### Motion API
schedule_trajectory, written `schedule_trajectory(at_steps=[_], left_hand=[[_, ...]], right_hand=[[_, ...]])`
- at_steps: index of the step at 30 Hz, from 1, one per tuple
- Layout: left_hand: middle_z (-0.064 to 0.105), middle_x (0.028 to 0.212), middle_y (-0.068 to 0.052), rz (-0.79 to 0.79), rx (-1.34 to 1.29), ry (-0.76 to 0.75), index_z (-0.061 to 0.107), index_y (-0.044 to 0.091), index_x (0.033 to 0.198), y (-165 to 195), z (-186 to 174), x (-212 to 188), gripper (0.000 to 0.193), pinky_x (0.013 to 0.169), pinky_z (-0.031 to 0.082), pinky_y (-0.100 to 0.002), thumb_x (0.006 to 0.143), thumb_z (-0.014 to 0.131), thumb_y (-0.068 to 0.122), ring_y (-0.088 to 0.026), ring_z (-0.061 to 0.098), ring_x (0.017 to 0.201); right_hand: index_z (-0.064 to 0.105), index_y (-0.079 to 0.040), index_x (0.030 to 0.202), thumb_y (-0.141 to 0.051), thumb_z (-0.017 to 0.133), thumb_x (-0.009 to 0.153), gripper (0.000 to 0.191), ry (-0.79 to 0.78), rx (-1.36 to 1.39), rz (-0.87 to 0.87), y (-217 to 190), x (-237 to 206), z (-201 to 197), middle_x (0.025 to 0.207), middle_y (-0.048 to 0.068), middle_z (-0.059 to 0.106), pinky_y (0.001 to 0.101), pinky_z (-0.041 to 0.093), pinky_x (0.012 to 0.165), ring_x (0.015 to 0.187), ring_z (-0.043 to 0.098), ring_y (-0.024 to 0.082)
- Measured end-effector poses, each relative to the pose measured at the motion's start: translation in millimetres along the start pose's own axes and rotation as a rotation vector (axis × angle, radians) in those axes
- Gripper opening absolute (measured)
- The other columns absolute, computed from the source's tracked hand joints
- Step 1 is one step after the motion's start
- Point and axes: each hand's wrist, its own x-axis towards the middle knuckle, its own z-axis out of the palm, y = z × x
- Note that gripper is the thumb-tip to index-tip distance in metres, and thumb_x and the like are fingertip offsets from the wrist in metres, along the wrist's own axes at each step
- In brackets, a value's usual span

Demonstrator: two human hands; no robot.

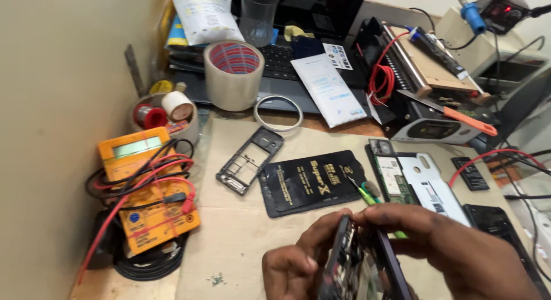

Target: The person uses a green screwdriver to pry and separate the back cover of a disassembled smartphone. They then connect a white USB cable to the phone's charging port to test power or functionality.

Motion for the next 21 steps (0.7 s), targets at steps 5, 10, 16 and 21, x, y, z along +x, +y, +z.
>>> schedule_trajectory(at_steps=[5, 10, 16, 21], left_hand=[[0.048, 0.143, -0.048, 0.059, 0.167, 0.164, 0.035, 0.006, 0.11, 5, 5, -2, 0.053, 0.112, 0.05, -0.058, 0.097, 0.072, 0.041, -0.047, 0.055, 0.134], [0.047, 0.143, -0.049, 0.073, -0.026, 0.166, 0.034, 0.003, 0.112, 5, -14, 2, 0.057, 0.104, 0.054, -0.059, 0.093, 0.076, 0.036, -0.048, 0.061, 0.123], [0.045, 0.14, -0.053, 0.089, -0.141, 0.223, 0.039, 0.003, 0.12, -3, -33, -2, 0.053, 0.1, 0.052, -0.065, 0.093, 0.074, 0.03, -0.056, 0.06, 0.121], [0.04, 0.147, -0.051, 0.068, -0.246, 0.159, 0.05, 0.01, 0.131, 12, -44, -1, 0.045, 0.108, 0.045, -0.072, 0.097, 0.067, 0.035, -0.06, 0.053, 0.13]], right_hand=[[0.054, 0.003, 0.145, -0.024, 0.092, 0.078, 0.082, -0.127, -0.09, -0.051, 14, 14, -15, 0.139, 0.02, 0.062, 0.0508, 0.049, 0.101, 0.126, 0.064, 0.034], [0.053, 0.006, 0.142, -0.013, 0.086, 0.084, 0.07, -0.153, 0.077, -0.035, 0, 21, -9, 0.135, 0.024, 0.062, 0.0513, 0.047, 0.104, 0.126, 0.062, 0.037], [0.053, 0.001, 0.14, -0.001, 0.078, 0.087, 0.059, -0.146, 0.167, 0.005, 8, 29, -24, 0.132, 0.026, 0.066, 0.05, 0.053, 0.097, 0.119, 0.069, 0.038], [0.054, 0.006, 0.136, 0.004, 0.075, 0.09, 0.051, -0.122, 0.568, -0.189, 28, 27, -25, 0.132, 0.034, 0.064, 0.0576, 0.06, 0.093, 0.116, 0.069, 0.045]])
